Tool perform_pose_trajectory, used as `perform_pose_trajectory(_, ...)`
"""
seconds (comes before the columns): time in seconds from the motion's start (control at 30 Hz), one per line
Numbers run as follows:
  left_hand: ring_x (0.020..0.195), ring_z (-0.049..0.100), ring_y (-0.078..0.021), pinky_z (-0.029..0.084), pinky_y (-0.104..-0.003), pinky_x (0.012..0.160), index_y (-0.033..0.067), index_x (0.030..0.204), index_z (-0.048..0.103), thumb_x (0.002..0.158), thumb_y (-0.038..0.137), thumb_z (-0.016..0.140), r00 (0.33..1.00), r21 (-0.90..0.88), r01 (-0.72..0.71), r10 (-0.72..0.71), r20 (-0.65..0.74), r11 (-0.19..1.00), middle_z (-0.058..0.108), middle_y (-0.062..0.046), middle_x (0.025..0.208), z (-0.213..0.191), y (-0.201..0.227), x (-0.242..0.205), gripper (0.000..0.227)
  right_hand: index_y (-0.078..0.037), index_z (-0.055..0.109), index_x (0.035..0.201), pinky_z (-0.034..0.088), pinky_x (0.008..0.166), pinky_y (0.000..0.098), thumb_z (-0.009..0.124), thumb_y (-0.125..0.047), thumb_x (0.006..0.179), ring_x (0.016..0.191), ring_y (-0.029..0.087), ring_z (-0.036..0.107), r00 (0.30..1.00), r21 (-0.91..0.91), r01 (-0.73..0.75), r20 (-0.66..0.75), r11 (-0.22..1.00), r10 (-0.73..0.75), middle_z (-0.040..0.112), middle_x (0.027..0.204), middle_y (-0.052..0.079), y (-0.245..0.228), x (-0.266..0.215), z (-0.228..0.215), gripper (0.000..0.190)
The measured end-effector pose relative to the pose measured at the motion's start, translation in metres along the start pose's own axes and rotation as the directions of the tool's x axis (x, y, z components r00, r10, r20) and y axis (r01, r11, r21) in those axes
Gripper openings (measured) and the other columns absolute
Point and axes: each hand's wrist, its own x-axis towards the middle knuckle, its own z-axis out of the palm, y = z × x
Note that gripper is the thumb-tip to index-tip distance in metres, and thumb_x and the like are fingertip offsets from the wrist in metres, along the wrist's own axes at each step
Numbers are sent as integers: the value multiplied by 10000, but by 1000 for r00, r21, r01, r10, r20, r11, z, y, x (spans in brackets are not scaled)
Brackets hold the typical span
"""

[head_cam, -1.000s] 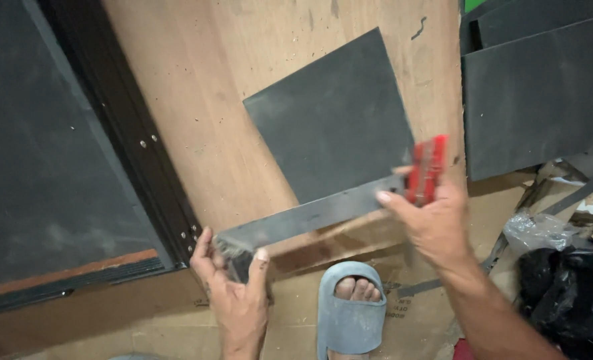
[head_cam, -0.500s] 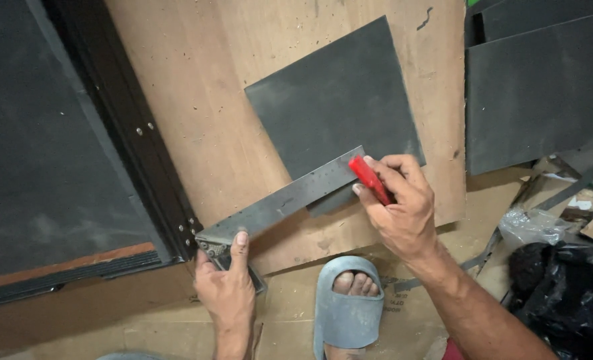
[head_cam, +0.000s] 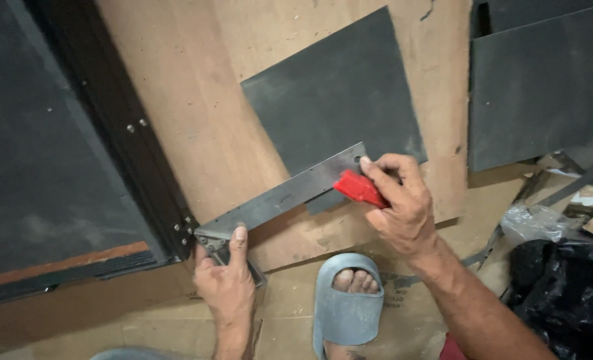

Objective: The person measures and cuts a square piece of black rubber sheet using a speed square and a utility knife on a wooden surface.

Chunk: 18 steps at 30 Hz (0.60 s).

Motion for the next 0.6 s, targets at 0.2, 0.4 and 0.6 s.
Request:
perform_pose_trajectory(0.2, 679, 559, -61, 496, -243, 667, 87, 1301, 737, 856, 428, 798, 1000, -43, 16, -16, 19, 999, 777, 55, 914, -1, 8, -3, 564, 85, 710, 1321, 548, 737, 327, 842, 87, 927, 914, 276, 610, 1000, 19, -2, -9, 1000, 3, 592, 1160, 211, -3, 10, -3, 415)
perform_pose_trajectory(0.4, 885, 715, -92, 562, -244, 847, 114, 1219, 750, 847, 428, 796, 1000, -56, 14, -13, 7, 998, 828, 18, 1013, -2, 4, -2, 489, 49, 712, 1338, 579, 782, 325, 848, 83, 926, 968, 279, 639, 999, 0, 40, 3, 999, -40, 604, 1173, 200, 4, 5, -1, 435)
perform_pose_trajectory(0.6, 640, 583, -89, 494, -274, 617, 134, 1309, 745, 842, 482, 782, 998, 18, 61, -61, -2, 998, 788, 38, 873, -2, -2, -3, 583, 58, 725, 1301, 595, 739, 310, 819, 116, 890, 959, 277, 668, 998, -23, 62, 27, 998, -61, 624, 1173, 175, 4, 9, -3, 426)
